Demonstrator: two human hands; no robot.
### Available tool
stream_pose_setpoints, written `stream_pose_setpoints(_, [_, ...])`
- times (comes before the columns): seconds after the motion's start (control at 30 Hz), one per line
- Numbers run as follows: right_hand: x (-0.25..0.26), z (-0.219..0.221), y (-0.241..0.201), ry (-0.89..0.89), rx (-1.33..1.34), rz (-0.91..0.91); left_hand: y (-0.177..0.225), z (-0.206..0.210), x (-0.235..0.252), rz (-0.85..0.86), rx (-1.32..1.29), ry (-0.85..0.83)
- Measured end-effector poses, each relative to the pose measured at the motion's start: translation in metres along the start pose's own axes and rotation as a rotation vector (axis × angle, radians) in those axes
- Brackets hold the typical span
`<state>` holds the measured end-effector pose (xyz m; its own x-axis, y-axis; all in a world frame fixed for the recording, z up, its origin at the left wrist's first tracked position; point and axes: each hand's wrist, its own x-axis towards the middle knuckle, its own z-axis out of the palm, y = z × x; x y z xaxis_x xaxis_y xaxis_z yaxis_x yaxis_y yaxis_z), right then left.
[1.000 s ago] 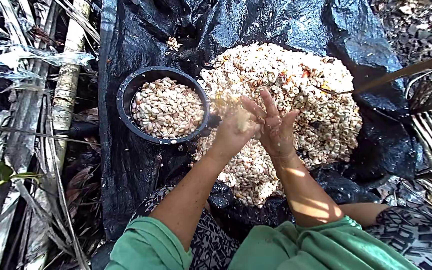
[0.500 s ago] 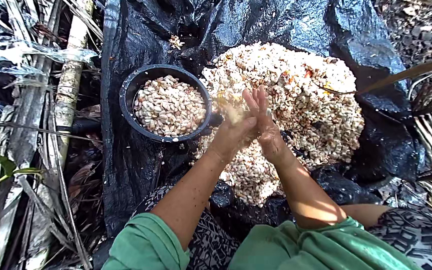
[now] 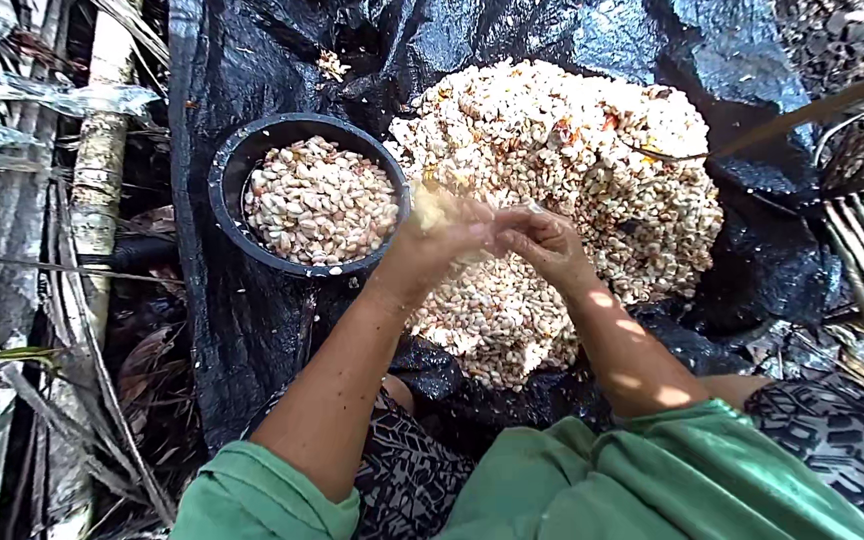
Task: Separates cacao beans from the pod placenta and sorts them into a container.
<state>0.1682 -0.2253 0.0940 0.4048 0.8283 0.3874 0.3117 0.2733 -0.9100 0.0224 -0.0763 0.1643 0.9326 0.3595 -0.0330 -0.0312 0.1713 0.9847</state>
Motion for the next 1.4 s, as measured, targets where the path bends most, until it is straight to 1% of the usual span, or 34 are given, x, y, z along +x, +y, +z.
stream_pose_setpoints(0.03, [-0.012,-0.019,0.022,-0.117,-0.215,0.147,0.000,0.001,-0.001,0.027,0.103,-0.010])
stream_pose_setpoints(0.1, [-0.045,-0.063,0.081,-0.387,-0.700,0.602,0.001,0.001,-0.004,0.093,0.253,-0.044])
stream_pose_setpoints(0.13, [-0.068,-0.084,0.115,-0.403,-0.826,0.793,0.002,0.001,-0.007,0.115,0.307,-0.067])
stream_pose_setpoints(0.17, [-0.100,-0.102,0.147,-0.302,-0.852,0.936,0.004,0.001,-0.010,0.119,0.338,-0.096])
stream_pose_setpoints(0.2, [-0.134,-0.112,0.168,-0.133,-0.811,1.056,0.005,0.003,-0.013,0.118,0.338,-0.116])
stream_pose_setpoints(0.23, [-0.156,-0.113,0.173,0.004,-0.741,1.202,0.006,0.005,-0.014,0.132,0.332,-0.124])
stream_pose_setpoints(0.27, [-0.169,-0.102,0.168,0.078,-0.674,1.338,0.006,0.005,-0.014,0.156,0.309,-0.137])
stream_pose_setpoints(0.3, [-0.181,-0.082,0.166,0.111,-0.611,1.440,0.005,0.005,-0.013,0.172,0.276,-0.148])
stream_pose_setpoints(0.37, [-0.183,-0.033,0.155,0.157,-0.548,1.545,0.002,0.004,-0.009,0.181,0.211,-0.168])
stream_pose_setpoints(0.43, [-0.171,0.003,0.143,0.176,-0.537,1.566,0.000,0.004,-0.004,0.187,0.169,-0.176])
stream_pose_setpoints(0.47, [-0.169,0.013,0.139,0.148,-0.528,1.524,-0.001,0.004,-0.002,0.185,0.168,-0.168])
stream_pose_setpoints(0.5, [-0.169,0.018,0.137,0.094,-0.517,1.440,-0.001,0.005,-0.002,0.175,0.169,-0.155])
stream_pose_setpoints(0.57, [-0.174,0.019,0.137,-0.012,-0.474,1.202,-0.001,0.008,-0.002,0.130,0.181,-0.128])
stream_pose_setpoints(0.6, [-0.173,0.019,0.136,-0.036,-0.451,1.113,-0.001,0.010,-0.002,0.109,0.186,-0.125])
stream_pose_setpoints(0.67, [-0.163,0.018,0.130,-0.004,-0.436,1.005,-0.001,0.011,-0.002,0.089,0.177,-0.125])
stream_pose_setpoints(0.7, [-0.157,0.012,0.128,0.036,-0.436,0.988,-0.001,0.012,-0.002,0.083,0.170,-0.124])
stream_pose_setpoints(0.77, [-0.154,-0.015,0.139,0.080,-0.505,1.019,0.001,0.010,-0.004,0.061,0.158,-0.123])
stream_pose_setpoints(0.8, [-0.155,-0.032,0.148,0.111,-0.531,1.070,0.002,0.009,-0.005,0.059,0.166,-0.117])
stream_pose_setpoints(0.87, [-0.162,-0.054,0.163,0.216,-0.540,1.231,-0.001,0.006,-0.008,0.074,0.189,-0.107])
stream_pose_setpoints(0.9, [-0.165,-0.053,0.170,0.265,-0.535,1.325,-0.003,0.006,-0.009,0.081,0.209,-0.102])
stream_pose_setpoints(0.93, [-0.164,-0.044,0.177,0.296,-0.536,1.394,-0.006,0.005,-0.009,0.088,0.233,-0.107])
stream_pose_setpoints(0.97, [-0.159,-0.025,0.179,0.295,-0.523,1.439,-0.007,0.005,-0.008,0.096,0.250,-0.121])
stream_pose_setpoints(1.03, [-0.143,0.023,0.182,0.205,-0.522,1.453,-0.008,0.007,-0.005,0.100,0.254,-0.128])
stream_pose_setpoints(1.07, [-0.136,0.043,0.180,0.110,-0.499,1.394,-0.008,0.008,-0.004,0.091,0.246,-0.124])
stream_pose_setpoints(1.1, [-0.129,0.054,0.173,0.030,-0.449,1.278,-0.007,0.009,-0.004,0.075,0.231,-0.121])
stream_pose_setpoints(1.13, [-0.125,0.055,0.166,-0.021,-0.366,1.120,-0.006,0.010,-0.004,0.056,0.211,-0.131])
stream_pose_setpoints(1.17, [-0.122,0.048,0.158,-0.051,-0.272,0.985,-0.006,0.010,-0.004,0.040,0.199,-0.138])
stream_pose_setpoints(1.2, [-0.121,0.034,0.149,-0.060,-0.226,0.912,-0.006,0.010,-0.004,0.026,0.192,-0.138])
stream_pose_setpoints(1.23, [-0.126,0.017,0.144,-0.018,-0.267,0.867,-0.005,0.009,-0.005,0.015,0.192,-0.140])
stream_pose_setpoints(1.27, [-0.137,-0.004,0.144,0.037,-0.386,0.874,-0.004,0.008,-0.006,0.004,0.203,-0.134])
stream_pose_setpoints(1.3, [-0.152,-0.027,0.149,0.069,-0.546,0.930,-0.003,0.007,-0.007,-0.005,0.217,-0.124])
stream_pose_setpoints(1.37, [-0.192,-0.059,0.155,0.031,-0.749,1.228,-0.003,0.005,-0.008,-0.007,0.244,-0.119])
stream_pose_setpoints(1.4, [-0.213,-0.065,0.159,-0.021,-0.801,1.380,-0.004,0.005,-0.009,0.002,0.269,-0.118])
